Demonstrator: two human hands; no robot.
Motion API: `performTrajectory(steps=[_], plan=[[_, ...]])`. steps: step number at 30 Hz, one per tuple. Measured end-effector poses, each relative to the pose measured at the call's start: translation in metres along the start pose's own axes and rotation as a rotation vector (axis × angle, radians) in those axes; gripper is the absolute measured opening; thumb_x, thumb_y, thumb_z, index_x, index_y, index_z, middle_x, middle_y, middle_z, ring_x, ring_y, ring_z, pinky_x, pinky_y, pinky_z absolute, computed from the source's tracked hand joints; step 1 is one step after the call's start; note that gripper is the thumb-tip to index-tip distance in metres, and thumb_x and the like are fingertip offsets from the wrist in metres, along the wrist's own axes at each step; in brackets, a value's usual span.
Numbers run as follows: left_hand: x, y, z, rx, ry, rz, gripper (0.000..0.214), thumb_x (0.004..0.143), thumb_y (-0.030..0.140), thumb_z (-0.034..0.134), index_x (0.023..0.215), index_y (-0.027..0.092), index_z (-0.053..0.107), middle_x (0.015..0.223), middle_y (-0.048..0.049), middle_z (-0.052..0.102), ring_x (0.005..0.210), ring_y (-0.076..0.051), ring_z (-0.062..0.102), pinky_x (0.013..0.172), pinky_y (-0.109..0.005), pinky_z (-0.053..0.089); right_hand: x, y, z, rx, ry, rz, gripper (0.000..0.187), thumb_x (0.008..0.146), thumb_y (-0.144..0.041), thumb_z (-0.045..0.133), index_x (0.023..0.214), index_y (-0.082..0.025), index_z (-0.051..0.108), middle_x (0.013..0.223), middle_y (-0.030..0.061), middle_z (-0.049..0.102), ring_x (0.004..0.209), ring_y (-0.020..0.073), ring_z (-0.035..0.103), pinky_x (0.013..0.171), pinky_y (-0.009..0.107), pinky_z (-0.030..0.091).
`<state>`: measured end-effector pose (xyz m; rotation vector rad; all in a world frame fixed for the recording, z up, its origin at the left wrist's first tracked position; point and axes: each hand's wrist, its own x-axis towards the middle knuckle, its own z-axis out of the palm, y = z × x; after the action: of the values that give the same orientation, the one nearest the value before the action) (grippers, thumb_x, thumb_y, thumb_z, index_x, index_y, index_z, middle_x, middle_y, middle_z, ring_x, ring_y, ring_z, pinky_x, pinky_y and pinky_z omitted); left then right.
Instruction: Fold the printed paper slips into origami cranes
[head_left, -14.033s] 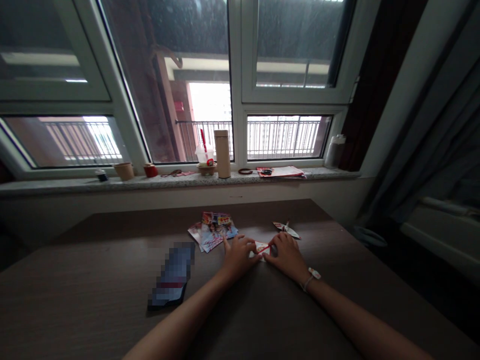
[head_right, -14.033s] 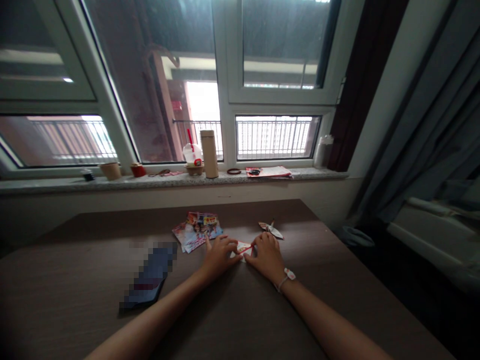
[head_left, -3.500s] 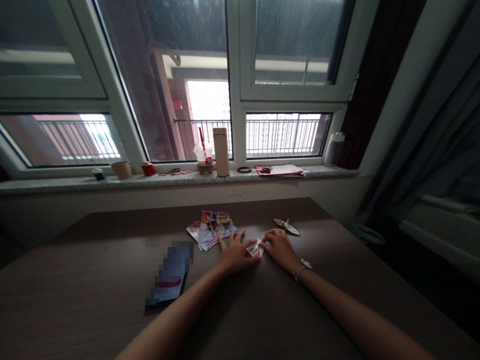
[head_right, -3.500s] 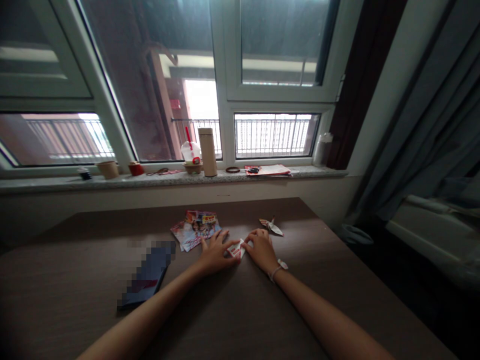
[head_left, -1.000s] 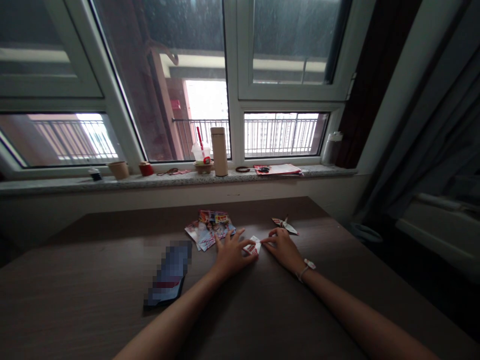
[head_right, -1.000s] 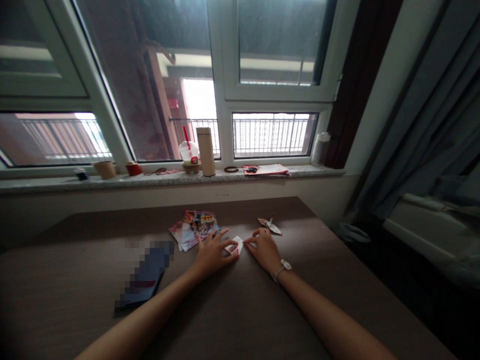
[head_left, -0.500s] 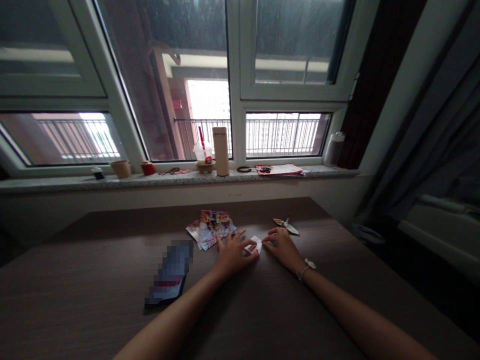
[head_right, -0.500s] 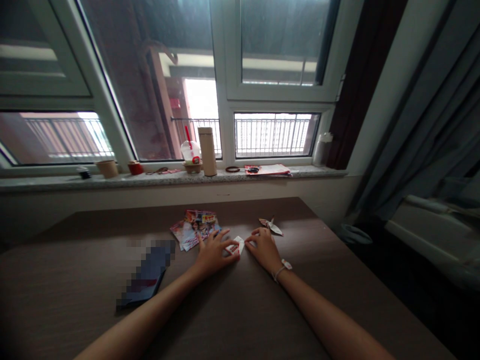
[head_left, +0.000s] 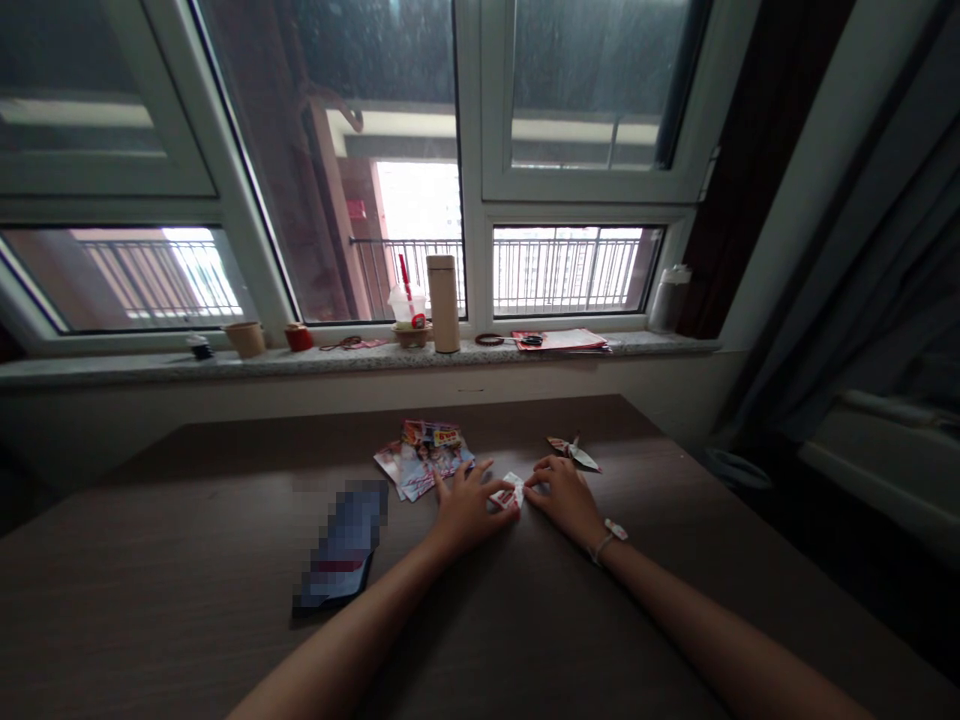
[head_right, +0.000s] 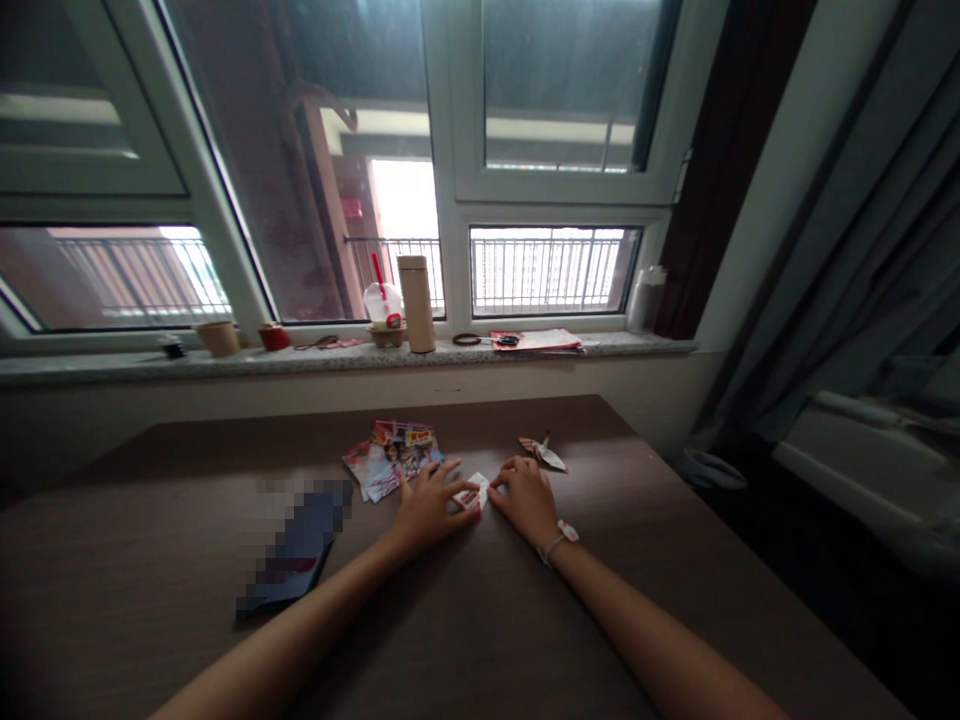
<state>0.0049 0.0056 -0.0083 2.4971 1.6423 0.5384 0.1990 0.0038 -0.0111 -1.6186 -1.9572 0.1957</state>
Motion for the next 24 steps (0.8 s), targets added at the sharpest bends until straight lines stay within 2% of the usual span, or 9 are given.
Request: performTrajectory(steps=[8,14,24], plan=[[-0.0004,0.0002,-0.001,-0.004,0.0,0.003,0.034,0.08,0.058,0.064,0.112,0.046,0.067,0.148,0.0011,0.044,0.138,-0.037,0.03,0.105,-0.077,0.0,-0.0027,0.0029,-0.0009,0.043,-0.029,-0.032,0.016,0.08,-0.037,0.069,0.089,-0.024,0.073,0.111,0.0063,0.062,0.112,0.0253,0.052,0.097,0.039,0.039],[-0.0003,-0.0002,-0.0007,-0.019,0.01,-0.015,0.029,0.087,0.057,0.055,0.111,0.046,0.067,0.148,0.0007,0.045,0.138,-0.035,0.031,0.106,-0.076,-0.001,-0.0035,0.0063,0.0004,0.051,-0.059,-0.05,0.023,0.078,-0.04,0.07,0.094,-0.023,0.071,0.113,0.0066,0.061,0.114,0.025,0.051,0.098,0.038,0.039],[0.0008,-0.0019,0.0011,-0.003,0.013,-0.022,0.029,0.087,0.057,0.055,0.112,0.049,0.066,0.147,0.0012,0.045,0.138,-0.036,0.032,0.105,-0.077,0.0,-0.0051,0.0085,0.0035,0.051,-0.071,-0.073,0.033,0.076,-0.044,0.07,0.1,-0.021,0.067,0.116,0.0084,0.059,0.115,0.0247,0.051,0.101,0.038,0.037]])
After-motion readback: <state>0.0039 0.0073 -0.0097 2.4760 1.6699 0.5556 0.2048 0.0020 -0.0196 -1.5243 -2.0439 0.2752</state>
